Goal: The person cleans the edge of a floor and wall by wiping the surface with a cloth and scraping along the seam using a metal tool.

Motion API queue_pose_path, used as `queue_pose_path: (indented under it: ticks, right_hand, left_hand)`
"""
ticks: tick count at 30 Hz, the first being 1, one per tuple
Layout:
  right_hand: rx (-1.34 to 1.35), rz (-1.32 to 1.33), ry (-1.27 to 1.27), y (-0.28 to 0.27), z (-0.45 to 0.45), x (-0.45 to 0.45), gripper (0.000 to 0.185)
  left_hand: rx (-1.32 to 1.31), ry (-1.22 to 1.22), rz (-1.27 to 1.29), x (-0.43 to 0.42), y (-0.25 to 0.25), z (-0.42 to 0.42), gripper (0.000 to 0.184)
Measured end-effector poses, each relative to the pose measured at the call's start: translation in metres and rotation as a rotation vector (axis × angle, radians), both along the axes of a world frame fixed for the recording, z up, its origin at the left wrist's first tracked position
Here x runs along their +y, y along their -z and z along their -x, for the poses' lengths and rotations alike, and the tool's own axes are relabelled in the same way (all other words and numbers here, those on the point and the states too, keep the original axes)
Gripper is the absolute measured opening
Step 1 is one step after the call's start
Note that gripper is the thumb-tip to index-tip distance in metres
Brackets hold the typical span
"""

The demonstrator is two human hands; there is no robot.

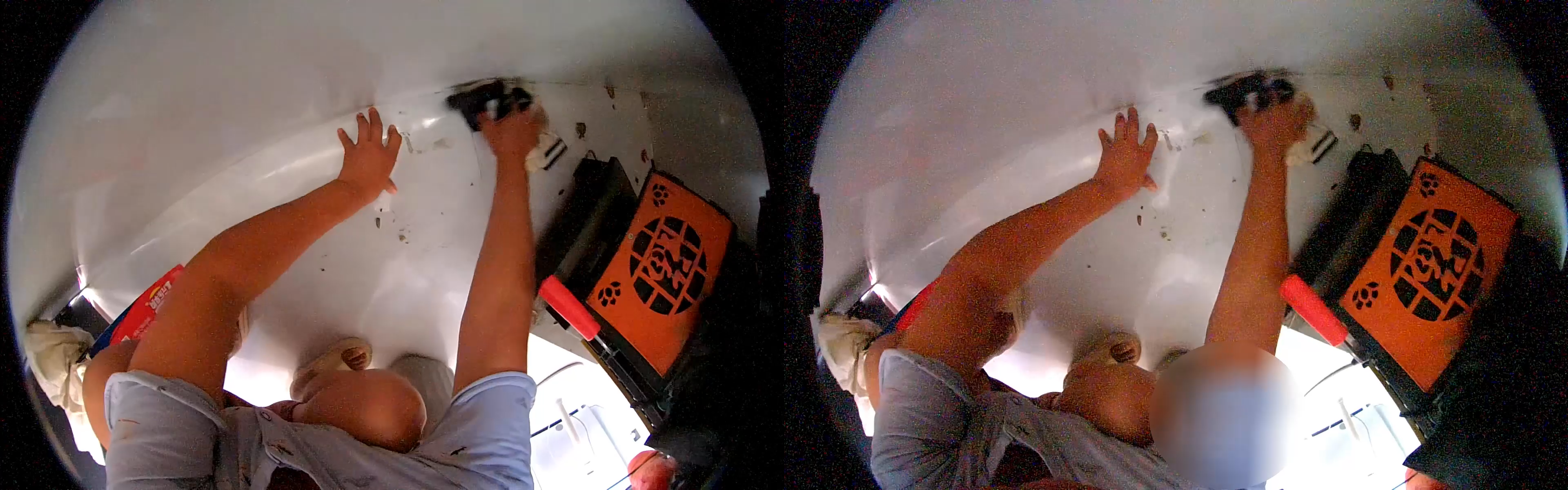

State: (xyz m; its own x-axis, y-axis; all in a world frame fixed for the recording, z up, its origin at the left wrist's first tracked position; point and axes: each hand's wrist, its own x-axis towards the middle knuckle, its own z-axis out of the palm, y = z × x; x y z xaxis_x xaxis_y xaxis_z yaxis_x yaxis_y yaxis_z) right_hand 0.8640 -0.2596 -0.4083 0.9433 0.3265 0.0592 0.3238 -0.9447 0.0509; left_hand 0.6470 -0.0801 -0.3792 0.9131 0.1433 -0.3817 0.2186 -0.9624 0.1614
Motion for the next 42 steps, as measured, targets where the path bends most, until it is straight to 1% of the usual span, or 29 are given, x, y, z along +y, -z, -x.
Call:
queue_pose_path:
  ticks: [1, 2, 3, 4, 6, 8, 9, 10, 11, 13, 14, 15, 17, 18, 20, 21, 22, 24, 26, 27, 30, 31, 34, 36, 38, 39, 42]
  right_hand:
    - [0.048, -0.101, -0.021, -0.005, 0.026, 0.005, 0.073]
    - [0.073, -0.17, -0.155, -0.012, 0.046, 0.01, 0.071]
    - [0.099, -0.243, -0.223, -0.01, 0.069, 0.014, 0.071]
    - [0.166, -0.263, -0.301, -0.028, 0.091, 0.02, 0.069]
    - [0.239, -0.474, -0.277, -0.022, 0.1, 0.014, 0.063]
    - [0.357, -0.96, 0.083, -0.057, 0.09, 0.009, 0.057]
    - [0.322, -0.856, 0.39, -0.042, 0.068, -0.005, 0.05]
    - [0.221, -1.364, 0.219, -0.063, 0.056, -0.016, 0.071]
    - [0.093, -1.458, 0.288, -0.096, 0.041, -0.01, 0.071]
    - [0.027, -1.663, 0.24, -0.126, -0.002, -0.005, 0.063]
    - [-0.042, -1.675, 0.158, -0.135, -0.018, 0.003, 0.058]
    - [-0.095, -1.732, 0.171, -0.123, -0.04, 0.009, 0.054]
    - [-0.067, -1.677, 0.179, -0.077, -0.071, 0.007, 0.049]
    - [0.012, -1.568, 0.174, -0.042, -0.076, -0.001, 0.048]
    - [0.013, -1.437, 0.185, -0.041, -0.025, 0.018, 0.045]
    - [0.116, -0.767, 0.163, 0.004, -0.025, -0.002, 0.046]
    - [0.19, -0.587, 0.054, 0.008, 0.004, 0.001, 0.056]
    - [0.091, -0.234, -0.096, -0.023, 0.042, 0.016, 0.054]
    - [0.271, -0.307, 0.097, -0.036, 0.038, 0.019, 0.055]
    - [0.278, -0.303, 0.154, -0.039, 0.035, 0.022, 0.066]
    - [0.078, -0.225, -0.05, 0.0, 0.018, 0.022, 0.078]
    - [0.042, -0.128, 0.022, 0.006, 0.023, 0.03, 0.08]
    - [0.15, -0.11, -0.167, -0.017, 0.054, 0.04, 0.073]
    - [0.218, -0.129, -0.375, -0.03, 0.096, 0.044, 0.067]
    - [0.288, -0.15, -0.445, -0.041, 0.131, 0.041, 0.063]
    - [0.318, -0.148, -0.434, -0.043, 0.133, 0.038, 0.065]
    - [0.247, -0.079, -0.269, -0.033, 0.107, 0.03, 0.07]
  left_hand:
    - [0.014, -0.004, -0.004, -0.002, 0.0, 0.0, 0.114]
    - [0.015, -0.004, 0.003, -0.002, 0.0, -0.001, 0.114]
    - [0.017, -0.002, 0.007, -0.001, -0.001, -0.001, 0.114]
    - [0.024, 0.002, 0.012, -0.002, -0.002, 0.0, 0.113]
    - [0.004, 0.003, 0.002, -0.001, 0.001, -0.001, 0.114]
    - [-0.006, 0.012, 0.001, -0.001, 0.005, 0.001, 0.114]
    - [-0.016, 0.015, 0.004, 0.0, 0.008, 0.002, 0.114]
    - [-0.024, 0.016, 0.011, 0.0, 0.01, 0.003, 0.114]
    - [-0.041, 0.016, 0.031, 0.0, 0.009, 0.005, 0.116]
    - [-0.076, 0.017, 0.072, 0.002, 0.005, 0.006, 0.119]
    - [-0.062, 0.016, 0.074, 0.003, 0.005, 0.005, 0.119]
    - [-0.046, 0.014, 0.075, 0.002, 0.006, 0.003, 0.119]
    - [-0.027, 0.019, 0.056, 0.001, 0.004, 0.0, 0.118]
    - [-0.024, 0.027, 0.032, 0.001, 0.004, -0.001, 0.116]
    - [0.004, 0.032, 0.008, -0.002, 0.002, 0.004, 0.115]
    - [0.017, 0.029, 0.002, -0.002, -0.002, 0.003, 0.115]
    - [0.024, 0.026, -0.007, 0.0, -0.004, -0.001, 0.116]
    - [-0.012, 0.034, -0.012, 0.001, 0.004, -0.004, 0.116]
    - [-0.004, 0.033, -0.01, -0.002, 0.006, 0.008, 0.116]
    - [-0.008, 0.037, -0.011, -0.001, 0.003, 0.008, 0.116]
    - [-0.023, 0.024, -0.026, 0.002, 0.004, 0.005, 0.115]
    - [-0.019, 0.019, -0.018, 0.003, 0.002, 0.005, 0.115]
    - [-0.005, 0.009, 0.053, 0.007, 0.001, 0.006, 0.111]
    - [-0.014, -0.031, 0.086, 0.017, 0.004, 0.012, 0.109]
    - [-0.029, -0.1, 0.091, 0.025, 0.002, 0.028, 0.109]
    - [0.017, -0.148, 0.046, 0.023, -0.002, 0.037, 0.113]
    - [-0.044, -0.073, 0.011, 0.026, 0.003, 0.049, 0.117]
